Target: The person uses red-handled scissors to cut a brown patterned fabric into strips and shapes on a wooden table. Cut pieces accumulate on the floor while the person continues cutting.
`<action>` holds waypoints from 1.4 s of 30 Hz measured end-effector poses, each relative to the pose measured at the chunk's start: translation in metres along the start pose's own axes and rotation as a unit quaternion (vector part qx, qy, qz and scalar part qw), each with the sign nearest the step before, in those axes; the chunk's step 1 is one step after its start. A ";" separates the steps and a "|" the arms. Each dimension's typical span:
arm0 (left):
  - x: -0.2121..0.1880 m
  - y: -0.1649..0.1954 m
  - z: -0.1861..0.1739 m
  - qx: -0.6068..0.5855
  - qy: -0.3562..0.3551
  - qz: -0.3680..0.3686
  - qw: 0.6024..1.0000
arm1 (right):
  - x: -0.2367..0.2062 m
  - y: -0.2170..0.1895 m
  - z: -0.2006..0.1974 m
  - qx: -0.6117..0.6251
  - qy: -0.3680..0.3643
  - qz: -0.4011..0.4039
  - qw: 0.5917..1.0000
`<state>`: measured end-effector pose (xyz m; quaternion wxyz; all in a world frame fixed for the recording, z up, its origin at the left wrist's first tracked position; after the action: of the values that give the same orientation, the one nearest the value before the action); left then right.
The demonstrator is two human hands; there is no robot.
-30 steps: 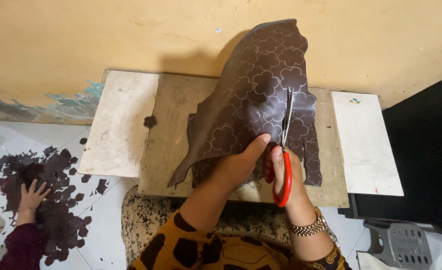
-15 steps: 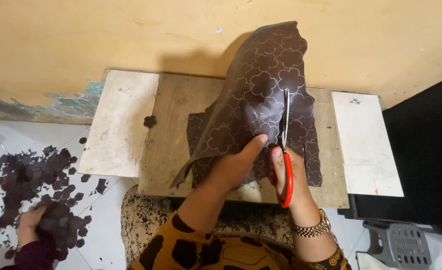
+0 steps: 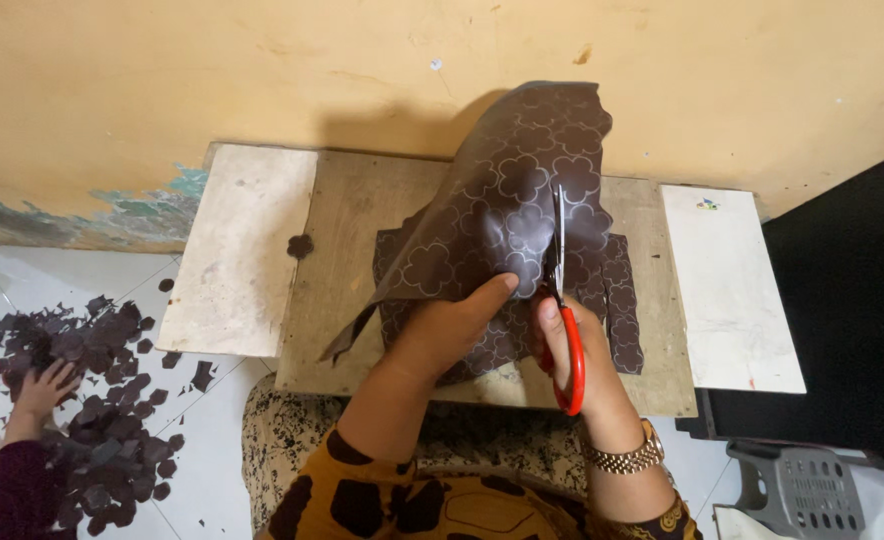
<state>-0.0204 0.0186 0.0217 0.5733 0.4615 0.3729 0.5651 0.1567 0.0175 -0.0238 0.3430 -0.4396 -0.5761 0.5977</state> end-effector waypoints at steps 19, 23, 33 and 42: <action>-0.005 0.006 0.004 -0.101 -0.079 0.009 0.992 | -0.009 -0.026 0.018 0.024 -0.133 -0.108 0.985; -0.005 0.011 0.004 -0.053 -0.063 0.012 0.997 | -0.006 -0.022 0.013 -0.016 -0.113 -0.106 0.988; -0.008 0.009 0.005 -0.048 -0.040 0.020 0.998 | -0.007 -0.031 0.000 -0.295 0.065 -0.109 0.947; -0.006 0.015 0.006 -0.044 -0.066 0.044 0.996 | -0.004 -0.016 0.000 -0.155 -0.001 -0.095 0.983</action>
<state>-0.0197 0.0111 0.0369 0.5909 0.4879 0.2884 0.5741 0.1570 0.0154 -0.0074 0.3255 -0.4304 -0.7012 0.4660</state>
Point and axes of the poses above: each hand's wrist, its own x-axis towards the middle knuckle, its own z-axis out of the palm, y = z × x, the point moved 6 cm from there along x, towards the middle knuckle, and after that the axes turned 9 degrees about -y, right-handed, at the moved point
